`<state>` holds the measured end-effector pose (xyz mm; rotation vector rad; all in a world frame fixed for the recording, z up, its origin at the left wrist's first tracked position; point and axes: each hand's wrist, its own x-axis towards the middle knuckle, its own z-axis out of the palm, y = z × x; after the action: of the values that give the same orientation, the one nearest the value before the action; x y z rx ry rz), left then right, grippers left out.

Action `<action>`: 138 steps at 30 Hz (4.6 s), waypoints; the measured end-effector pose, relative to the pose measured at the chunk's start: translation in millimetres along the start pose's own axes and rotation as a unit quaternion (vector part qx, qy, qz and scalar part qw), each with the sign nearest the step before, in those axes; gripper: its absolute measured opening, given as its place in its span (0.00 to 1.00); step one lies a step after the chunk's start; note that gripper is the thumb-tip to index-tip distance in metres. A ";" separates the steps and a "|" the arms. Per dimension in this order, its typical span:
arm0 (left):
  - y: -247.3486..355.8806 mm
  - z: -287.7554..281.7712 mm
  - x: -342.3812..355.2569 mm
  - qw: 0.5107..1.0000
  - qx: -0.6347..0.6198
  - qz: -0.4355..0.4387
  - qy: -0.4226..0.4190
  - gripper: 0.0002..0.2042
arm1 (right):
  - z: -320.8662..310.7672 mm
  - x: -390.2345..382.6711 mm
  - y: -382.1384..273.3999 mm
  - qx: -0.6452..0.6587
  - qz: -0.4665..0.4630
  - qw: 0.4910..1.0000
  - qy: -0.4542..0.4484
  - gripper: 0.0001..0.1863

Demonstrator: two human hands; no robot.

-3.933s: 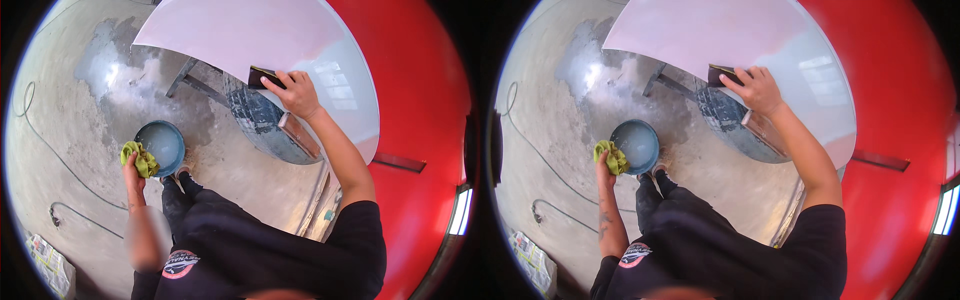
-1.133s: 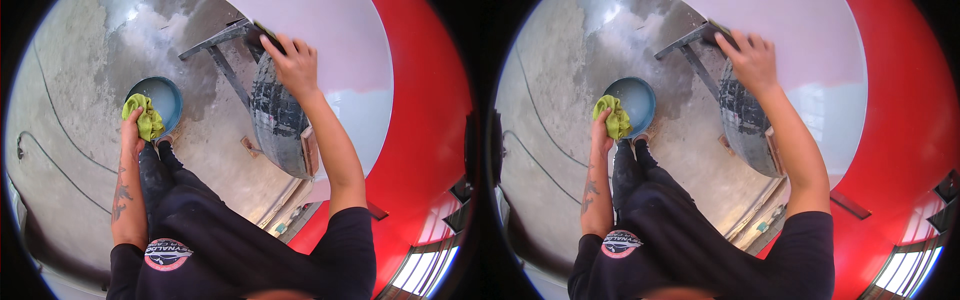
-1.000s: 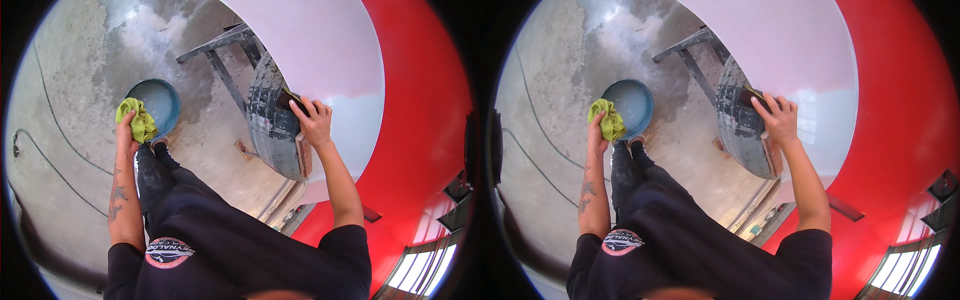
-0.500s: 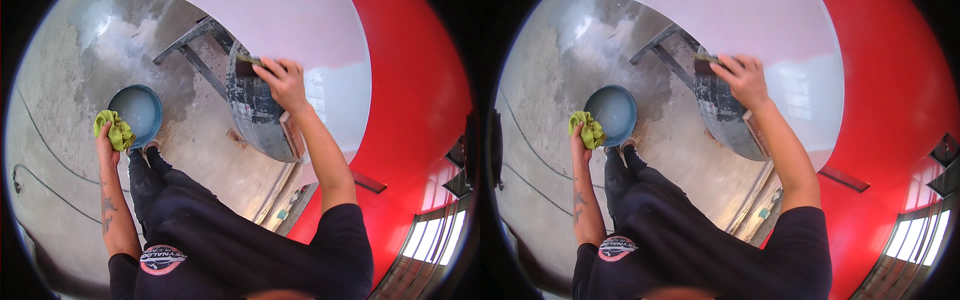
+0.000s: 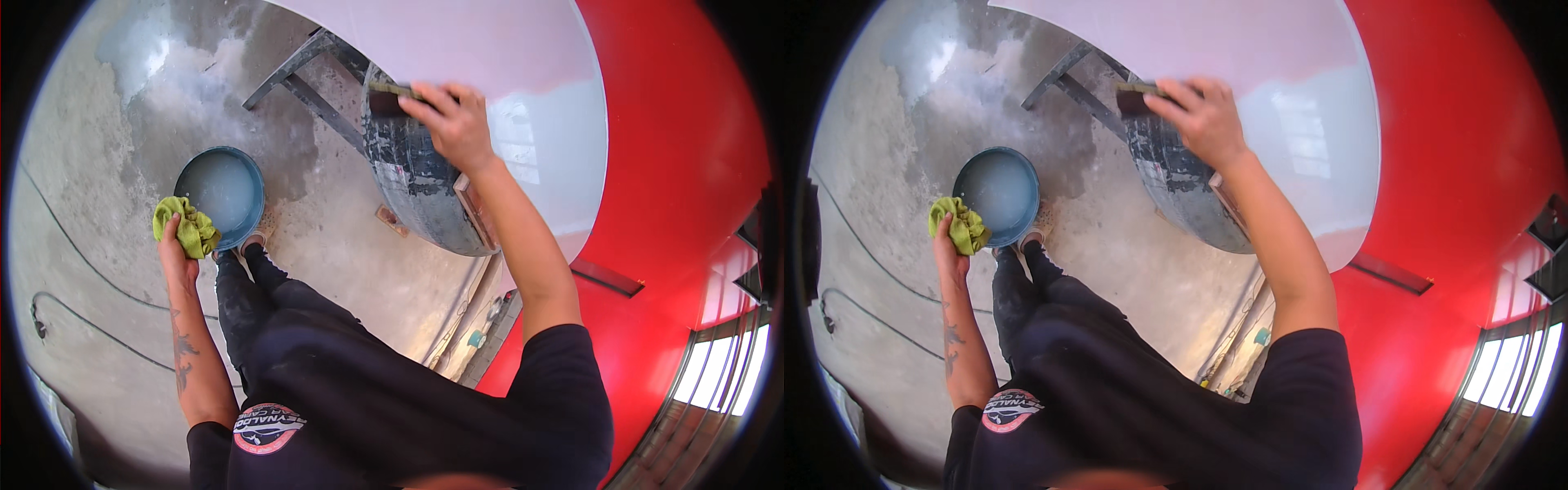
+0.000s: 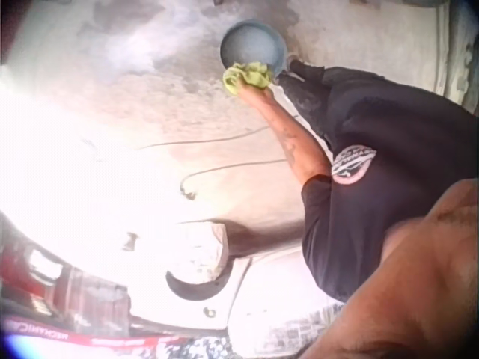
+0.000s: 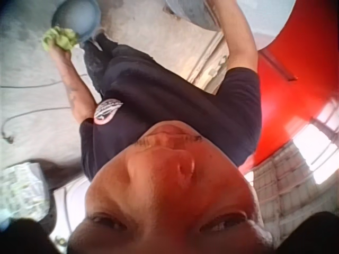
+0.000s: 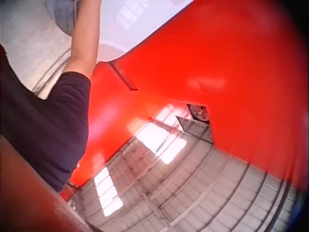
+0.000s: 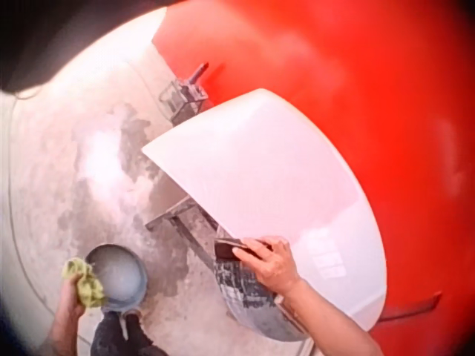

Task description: The person is wet-sanding a white car bumper using a sanding block and rinsing it with water from a bucket and a cloth.

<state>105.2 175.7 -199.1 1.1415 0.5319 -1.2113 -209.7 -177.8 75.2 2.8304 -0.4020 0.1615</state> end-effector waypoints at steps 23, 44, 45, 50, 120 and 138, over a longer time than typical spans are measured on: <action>6.4 32.7 4.4 0.999 0.005 0.008 -0.040 0.17 | -24.1 70.9 47.4 -0.076 0.051 0.994 0.067 0.21; 4.4 45.7 -34.1 0.998 -0.044 0.037 -0.011 0.15 | -2.8 39.6 -1.4 -0.127 -0.007 0.992 0.013 0.25; 3.7 41.7 -32.6 0.998 -0.057 0.028 -0.010 0.15 | -4.1 43.3 -2.1 -0.127 -0.031 0.991 -0.026 0.25; -4.4 50.6 -20.1 0.998 -0.066 0.017 -0.011 0.15 | 10.8 181.8 51.4 -0.235 0.044 0.967 0.088 0.20; 172.8 372.9 50.6 0.719 0.577 0.368 -0.123 0.40 | -27.2 25.6 31.1 -0.078 0.035 0.996 -0.008 0.21; 138.3 187.6 42.3 0.867 0.397 0.292 -0.073 0.22 | -20.8 5.8 -114.7 0.123 0.201 0.972 0.004 0.28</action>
<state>202.0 -19.6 -106.7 1.7143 -0.4806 -0.9620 -172.6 -67.5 66.6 2.9461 -1.0183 0.3237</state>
